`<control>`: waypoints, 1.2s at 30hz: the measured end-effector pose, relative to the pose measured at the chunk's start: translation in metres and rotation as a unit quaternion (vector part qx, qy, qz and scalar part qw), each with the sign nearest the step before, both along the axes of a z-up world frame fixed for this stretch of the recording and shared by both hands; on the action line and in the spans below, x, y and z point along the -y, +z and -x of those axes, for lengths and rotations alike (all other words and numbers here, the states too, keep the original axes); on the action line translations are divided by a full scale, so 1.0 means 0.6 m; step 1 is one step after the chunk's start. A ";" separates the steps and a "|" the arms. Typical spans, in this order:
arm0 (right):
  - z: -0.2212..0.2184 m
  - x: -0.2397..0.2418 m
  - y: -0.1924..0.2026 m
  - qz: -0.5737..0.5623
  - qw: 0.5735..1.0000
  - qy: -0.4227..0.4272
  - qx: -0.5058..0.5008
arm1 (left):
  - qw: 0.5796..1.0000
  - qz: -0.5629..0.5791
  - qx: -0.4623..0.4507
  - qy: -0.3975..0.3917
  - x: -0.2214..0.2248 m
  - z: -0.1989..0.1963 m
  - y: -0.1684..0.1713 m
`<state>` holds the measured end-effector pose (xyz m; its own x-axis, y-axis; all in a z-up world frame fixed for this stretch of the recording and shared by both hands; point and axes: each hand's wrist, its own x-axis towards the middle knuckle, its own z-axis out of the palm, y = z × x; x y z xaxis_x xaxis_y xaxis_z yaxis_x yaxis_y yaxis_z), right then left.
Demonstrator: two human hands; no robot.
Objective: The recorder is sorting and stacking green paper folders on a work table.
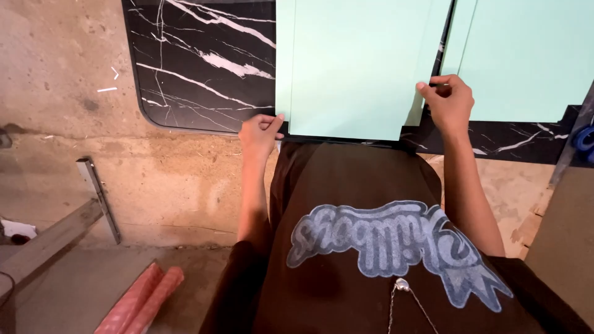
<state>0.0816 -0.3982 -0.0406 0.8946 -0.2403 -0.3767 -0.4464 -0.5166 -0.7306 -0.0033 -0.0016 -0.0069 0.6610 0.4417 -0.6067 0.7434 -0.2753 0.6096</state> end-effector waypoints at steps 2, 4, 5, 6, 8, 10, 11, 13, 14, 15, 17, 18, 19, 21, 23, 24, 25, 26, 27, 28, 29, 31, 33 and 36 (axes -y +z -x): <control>-0.002 -0.001 0.001 0.005 1.000 -0.003 -0.004 | 1.000 0.004 0.009 -0.004 0.002 -0.001 0.002; 0.000 -0.002 -0.001 0.007 1.000 -0.004 -0.010 | 1.000 0.006 0.018 -0.007 0.002 0.002 0.005; 0.000 0.000 -0.003 0.013 1.000 0.000 -0.006 | 0.999 0.008 0.033 0.005 0.003 0.002 0.006; 0.000 0.002 -0.005 0.019 1.000 0.003 -0.003 | 0.999 0.010 0.048 0.017 0.005 0.002 0.007; 0.002 0.000 0.000 0.015 1.000 -0.004 -0.003 | 0.997 0.036 0.055 0.038 0.007 0.009 -0.005; 0.001 -0.002 0.003 0.009 1.000 -0.007 0.003 | 0.994 0.061 0.067 0.062 0.012 0.010 -0.008; -0.001 -0.002 0.003 0.013 1.000 -0.007 -0.001 | 0.993 0.061 0.081 0.061 0.016 0.008 -0.006; -0.002 -0.001 0.003 0.016 1.000 -0.005 -0.003 | 0.992 0.060 0.096 0.063 0.021 0.003 0.003; -0.002 0.000 0.003 0.015 1.000 -0.001 0.001 | 0.995 0.019 0.089 0.047 0.022 0.000 0.010; 0.001 0.002 0.003 0.014 1.000 0.003 0.003 | 0.996 -0.022 0.081 0.032 0.024 -0.001 0.016; 0.000 0.005 -0.002 0.015 1.000 0.006 0.005 | 0.998 -0.037 0.053 0.027 0.023 -0.003 0.011; -0.001 0.007 -0.005 0.016 1.000 0.008 0.007 | 0.998 -0.052 0.024 0.021 0.023 -0.004 0.009; -0.001 0.005 -0.002 0.016 1.000 0.007 0.008 | 0.998 -0.052 0.025 0.021 0.020 -0.002 0.001; -0.001 0.001 0.003 -0.010 1.000 -0.009 -0.009 | 0.997 -0.078 0.016 0.010 0.016 0.004 -0.013; -0.003 -0.001 0.009 -0.010 1.000 -0.012 -0.013 | 0.997 -0.078 0.020 0.003 0.019 0.003 -0.001; -0.004 -0.004 0.011 -0.009 1.000 -0.015 -0.016 | 0.997 -0.078 0.025 -0.004 0.019 0.003 0.005; -0.003 -0.004 0.012 -0.010 1.000 -0.015 -0.017 | 0.997 -0.079 0.024 -0.004 0.023 0.004 0.015; -0.002 -0.005 0.013 -0.008 1.000 -0.014 -0.020 | 0.997 -0.075 0.028 -0.011 0.027 0.005 0.026; -0.005 -0.003 0.015 -0.006 1.000 -0.014 -0.020 | 0.997 -0.071 0.036 -0.020 0.031 0.000 0.034; -0.006 0.000 0.012 -0.005 1.000 -0.016 -0.018 | 0.997 -0.070 0.038 -0.021 0.035 -0.005 0.042; -0.004 0.001 0.008 -0.008 1.000 -0.014 -0.011 | 0.994 -0.091 0.048 -0.034 0.037 -0.005 0.051; -0.002 0.002 0.003 -0.011 1.000 -0.012 -0.003 | 0.991 -0.112 0.058 -0.048 0.043 -0.012 0.079; 0.000 0.003 0.000 0.001 1.000 -0.007 0.019 | 0.984 -0.159 0.051 -0.067 0.052 -0.023 0.117; 0.001 -0.005 0.013 0.026 0.999 0.001 0.047 | 0.964 -0.221 0.120 -0.091 0.057 -0.019 0.117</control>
<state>0.0810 -0.3950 -0.0331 0.9257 -0.2557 -0.2787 -0.3766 -0.5564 -0.7406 0.0082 -0.0357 0.0634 0.8495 0.4858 -0.2060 0.5110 -0.6600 0.5508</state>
